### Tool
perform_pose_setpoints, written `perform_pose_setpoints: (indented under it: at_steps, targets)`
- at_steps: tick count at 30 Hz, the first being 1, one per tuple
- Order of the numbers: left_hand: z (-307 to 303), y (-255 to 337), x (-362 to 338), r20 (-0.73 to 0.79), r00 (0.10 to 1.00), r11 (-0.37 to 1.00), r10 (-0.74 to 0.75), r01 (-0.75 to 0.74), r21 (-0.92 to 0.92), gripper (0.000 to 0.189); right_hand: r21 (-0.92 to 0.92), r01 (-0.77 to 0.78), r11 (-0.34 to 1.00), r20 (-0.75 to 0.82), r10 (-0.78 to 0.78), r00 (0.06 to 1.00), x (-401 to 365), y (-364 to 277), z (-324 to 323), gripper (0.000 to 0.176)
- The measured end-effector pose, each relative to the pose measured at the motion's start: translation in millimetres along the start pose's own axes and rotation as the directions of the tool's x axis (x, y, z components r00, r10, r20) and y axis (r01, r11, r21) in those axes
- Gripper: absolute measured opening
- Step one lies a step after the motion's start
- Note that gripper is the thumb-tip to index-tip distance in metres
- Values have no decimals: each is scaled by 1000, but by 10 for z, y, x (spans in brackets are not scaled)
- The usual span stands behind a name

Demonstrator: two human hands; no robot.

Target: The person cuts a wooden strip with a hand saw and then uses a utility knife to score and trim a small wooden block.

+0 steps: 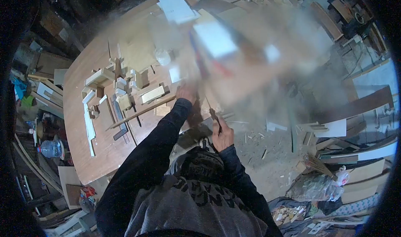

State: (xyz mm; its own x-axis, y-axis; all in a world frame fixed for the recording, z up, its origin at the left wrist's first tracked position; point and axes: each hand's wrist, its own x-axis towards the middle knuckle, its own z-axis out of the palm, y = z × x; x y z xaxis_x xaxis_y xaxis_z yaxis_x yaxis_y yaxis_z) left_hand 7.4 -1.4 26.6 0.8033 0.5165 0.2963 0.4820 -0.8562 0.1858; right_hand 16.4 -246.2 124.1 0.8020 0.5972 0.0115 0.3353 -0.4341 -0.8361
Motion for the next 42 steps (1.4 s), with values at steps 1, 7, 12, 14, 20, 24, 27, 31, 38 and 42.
perform_pose_setpoints:
  at_steps: [1,7,12,14,20,24,27,31,38,42]
  targets:
    - [61,-14,22,-8,1000,1000,4,-4,-1,15,67,98,993,-69,-94,993,-22,67,45,32]
    - [28,14,-40,-33,999,1000,14,-14,11,14,87,53,995,-34,-51,998,-199,-7,-98,32]
    - [-12,-6,-25,-49,998,999,34,-34,9,16,65,150,987,-72,-145,987,62,-34,57,30]
    - [-76,22,-16,-3,1000,1000,20,-20,-6,17,87,76,993,-55,-71,996,-115,34,-29,31]
    - [-70,54,-28,-5,1000,999,16,-16,29,16,-116,251,961,-24,-256,966,141,-28,86,32]
    - [-78,44,-16,-10,1000,1000,-2,2,26,14,48,24,999,-13,-23,1000,13,-195,-82,31]
    - [-76,33,-24,-26,1000,1000,-12,12,-7,16,47,123,991,-43,-121,992,-48,-22,-82,32]
    - [-39,19,13,15,1000,1000,-8,8,-22,17,59,53,997,-4,-53,999,238,-99,95,31]
    - [-89,46,-5,-40,999,1000,9,-9,-6,13,88,16,996,52,-21,998,-239,-250,-383,30]
    - [21,-1,-4,13,1000,1000,25,-25,6,13,108,77,991,-25,-75,997,123,-192,18,30]
